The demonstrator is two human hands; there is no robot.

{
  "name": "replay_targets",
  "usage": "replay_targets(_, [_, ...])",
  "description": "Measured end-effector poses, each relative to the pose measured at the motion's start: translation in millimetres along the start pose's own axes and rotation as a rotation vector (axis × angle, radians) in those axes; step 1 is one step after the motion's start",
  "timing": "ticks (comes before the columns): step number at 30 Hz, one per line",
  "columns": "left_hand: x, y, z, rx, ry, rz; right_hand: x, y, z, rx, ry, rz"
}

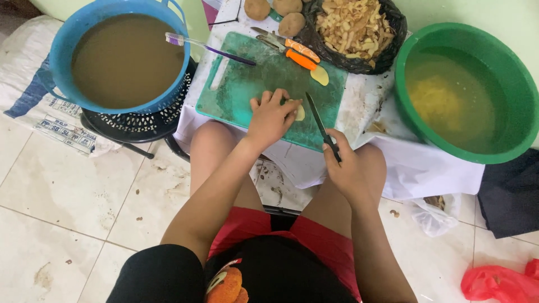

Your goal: Slicing potatoes into thin strips on a cutting board using a knife.

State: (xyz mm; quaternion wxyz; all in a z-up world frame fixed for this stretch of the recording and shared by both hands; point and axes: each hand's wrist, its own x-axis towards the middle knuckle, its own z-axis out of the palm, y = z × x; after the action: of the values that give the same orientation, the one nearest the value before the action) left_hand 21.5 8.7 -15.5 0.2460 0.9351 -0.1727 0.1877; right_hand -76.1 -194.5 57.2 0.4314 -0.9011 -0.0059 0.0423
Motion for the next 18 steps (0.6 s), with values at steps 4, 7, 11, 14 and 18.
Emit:
replay_targets(4, [1.5,-1.8,-2.6,-0.018,-0.064,-0.064,-0.7,1.8,1.5,0.030,-0.018,0.007])
replay_targets(7, [-0.8,0.5,-8.4,-0.008,-0.106,-0.035,-4.5,-4.6,2.4,0.019,-0.034,-0.021])
replay_targets(11, [-1.9,2.5,-9.8,-0.002,-0.069,-0.005,-6.0,-16.6,3.8,0.026,-0.019,-0.087])
replay_targets(14, [-2.2,0.9,-7.4,-0.002,-0.031,0.025,-7.6,-17.6,9.5,-0.006,0.003,-0.117])
replay_targets(18, [-4.0,-0.1,-1.2,0.019,0.022,0.063,-6.6,-7.0,27.5,-0.060,0.017,-0.091])
